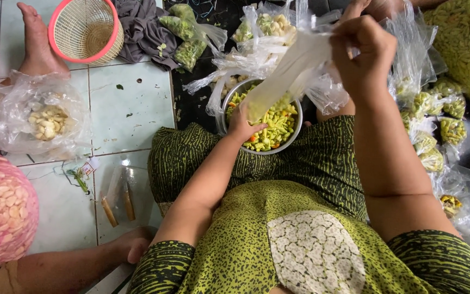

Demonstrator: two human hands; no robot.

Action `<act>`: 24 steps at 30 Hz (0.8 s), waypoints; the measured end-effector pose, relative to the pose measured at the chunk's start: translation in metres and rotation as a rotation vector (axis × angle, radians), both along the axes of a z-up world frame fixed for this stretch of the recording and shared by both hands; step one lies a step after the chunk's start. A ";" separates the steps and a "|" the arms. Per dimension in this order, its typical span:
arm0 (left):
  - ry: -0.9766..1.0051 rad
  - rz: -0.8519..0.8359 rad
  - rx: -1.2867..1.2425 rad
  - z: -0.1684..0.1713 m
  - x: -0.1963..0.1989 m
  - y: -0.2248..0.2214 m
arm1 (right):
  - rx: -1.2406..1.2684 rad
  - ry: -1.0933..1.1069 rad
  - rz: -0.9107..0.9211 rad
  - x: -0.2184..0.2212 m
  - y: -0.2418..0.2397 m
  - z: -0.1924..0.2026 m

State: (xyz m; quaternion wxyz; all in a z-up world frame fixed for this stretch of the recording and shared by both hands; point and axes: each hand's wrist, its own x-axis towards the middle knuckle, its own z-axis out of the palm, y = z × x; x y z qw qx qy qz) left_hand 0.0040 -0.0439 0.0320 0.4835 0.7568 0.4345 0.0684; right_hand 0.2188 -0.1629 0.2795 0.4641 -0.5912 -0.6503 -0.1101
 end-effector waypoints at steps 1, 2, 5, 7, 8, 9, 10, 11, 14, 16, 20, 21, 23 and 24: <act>-0.031 -0.046 0.065 -0.009 -0.001 0.000 | 0.027 0.027 -0.044 0.006 -0.006 -0.001; -0.063 -0.092 0.130 -0.019 -0.003 0.000 | 0.053 0.053 -0.087 0.012 -0.012 -0.001; 0.080 -0.225 0.144 0.038 -0.013 -0.008 | 0.181 0.298 -0.098 0.023 -0.029 -0.003; 0.113 -0.375 0.277 0.007 -0.014 -0.007 | 0.221 0.301 -0.096 0.039 -0.051 -0.004; 0.143 -0.521 0.410 -0.008 -0.014 -0.007 | 0.262 0.303 -0.091 0.048 -0.062 -0.005; 0.144 -0.523 0.409 -0.008 -0.009 -0.005 | 0.261 0.304 -0.093 0.051 -0.071 -0.009; 0.230 -0.526 0.423 -0.007 -0.005 -0.004 | 0.310 0.433 -0.130 0.055 -0.081 -0.012; 0.317 -0.528 0.437 -0.007 -0.001 -0.002 | 0.359 0.563 -0.167 0.059 -0.091 -0.015; 0.209 -0.401 0.418 -0.023 0.013 0.012 | 0.496 0.623 -0.321 0.079 -0.120 -0.036; 0.234 -0.353 0.402 -0.014 0.025 0.023 | 0.454 0.642 -0.381 0.074 -0.144 -0.037; 0.180 -0.272 0.402 -0.017 0.046 0.047 | 0.498 0.701 -0.572 0.102 -0.201 -0.068; 0.179 -0.280 0.399 -0.006 0.044 0.047 | 0.497 0.699 -0.580 0.111 -0.222 -0.074; 0.111 -0.253 0.306 0.016 0.040 0.047 | 0.153 -0.482 -0.745 0.129 -0.263 -0.086; 0.111 -0.261 0.304 0.008 0.037 0.050 | 0.148 -0.482 -0.752 0.192 -0.326 -0.149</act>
